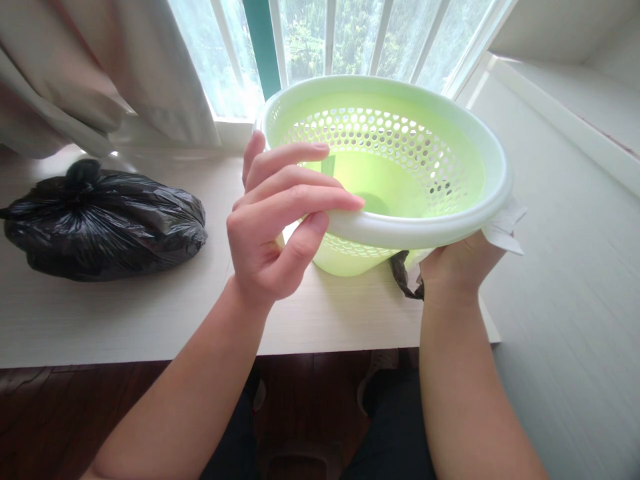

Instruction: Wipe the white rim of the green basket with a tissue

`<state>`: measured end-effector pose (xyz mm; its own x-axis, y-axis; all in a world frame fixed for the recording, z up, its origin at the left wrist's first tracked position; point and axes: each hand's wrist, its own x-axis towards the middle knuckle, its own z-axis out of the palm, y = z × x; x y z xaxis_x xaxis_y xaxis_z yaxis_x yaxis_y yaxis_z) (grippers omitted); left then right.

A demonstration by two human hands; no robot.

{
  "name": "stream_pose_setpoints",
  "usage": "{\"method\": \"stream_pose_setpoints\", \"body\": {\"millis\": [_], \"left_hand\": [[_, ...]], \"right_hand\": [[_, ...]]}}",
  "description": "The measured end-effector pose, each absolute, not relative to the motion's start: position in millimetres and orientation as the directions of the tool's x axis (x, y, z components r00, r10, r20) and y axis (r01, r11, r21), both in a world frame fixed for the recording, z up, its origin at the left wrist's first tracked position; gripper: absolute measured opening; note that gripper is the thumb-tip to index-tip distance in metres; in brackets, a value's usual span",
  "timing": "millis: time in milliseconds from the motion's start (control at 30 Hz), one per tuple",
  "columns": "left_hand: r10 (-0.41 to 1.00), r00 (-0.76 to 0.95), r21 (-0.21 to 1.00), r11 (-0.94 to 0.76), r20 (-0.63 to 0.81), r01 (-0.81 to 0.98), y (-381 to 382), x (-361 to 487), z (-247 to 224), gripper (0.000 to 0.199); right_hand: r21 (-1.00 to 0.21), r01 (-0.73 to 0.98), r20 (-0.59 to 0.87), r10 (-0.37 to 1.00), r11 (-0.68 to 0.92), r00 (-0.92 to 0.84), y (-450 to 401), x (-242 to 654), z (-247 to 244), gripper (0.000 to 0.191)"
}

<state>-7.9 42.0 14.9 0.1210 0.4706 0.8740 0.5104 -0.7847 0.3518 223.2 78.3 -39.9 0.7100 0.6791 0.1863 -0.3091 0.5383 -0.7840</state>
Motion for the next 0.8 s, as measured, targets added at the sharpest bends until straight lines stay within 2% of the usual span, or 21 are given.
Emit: {"method": "stream_pose_setpoints", "body": {"millis": [100,233,400,500,567,800], "left_hand": [[0.452,0.123,0.357,-0.820,0.884,0.448,43.0,-7.0,15.0,0.032],[0.416,0.102,0.340,-0.841,0.904,0.422,44.3,-6.5,15.1,0.033],[0.466,0.132,0.334,-0.778,0.875,0.532,45.1,-8.9,13.7,0.043],[0.430,0.123,0.304,-0.786,0.894,0.539,46.9,-8.3,10.8,0.046],[0.409,0.112,0.293,-0.794,0.905,0.533,47.8,-7.9,10.2,0.045],[0.465,0.126,0.335,-0.777,0.877,0.533,42.8,-8.9,17.2,0.037]], "right_hand": [[-0.767,-0.247,0.229,0.612,0.592,0.757,76.5,218.9,-34.8,0.025],[-0.768,-0.239,0.240,0.613,0.594,0.752,75.6,217.4,-31.2,0.026],[-0.782,-0.253,0.213,0.626,0.569,0.751,74.8,218.8,-29.3,0.023],[-0.775,-0.253,0.225,0.627,0.579,0.746,75.2,220.3,-31.3,0.024],[-0.763,-0.250,0.245,0.624,0.596,0.742,75.5,220.3,-32.7,0.026],[-0.772,-0.244,0.237,0.622,0.587,0.747,76.3,218.5,-32.8,0.025]]}}
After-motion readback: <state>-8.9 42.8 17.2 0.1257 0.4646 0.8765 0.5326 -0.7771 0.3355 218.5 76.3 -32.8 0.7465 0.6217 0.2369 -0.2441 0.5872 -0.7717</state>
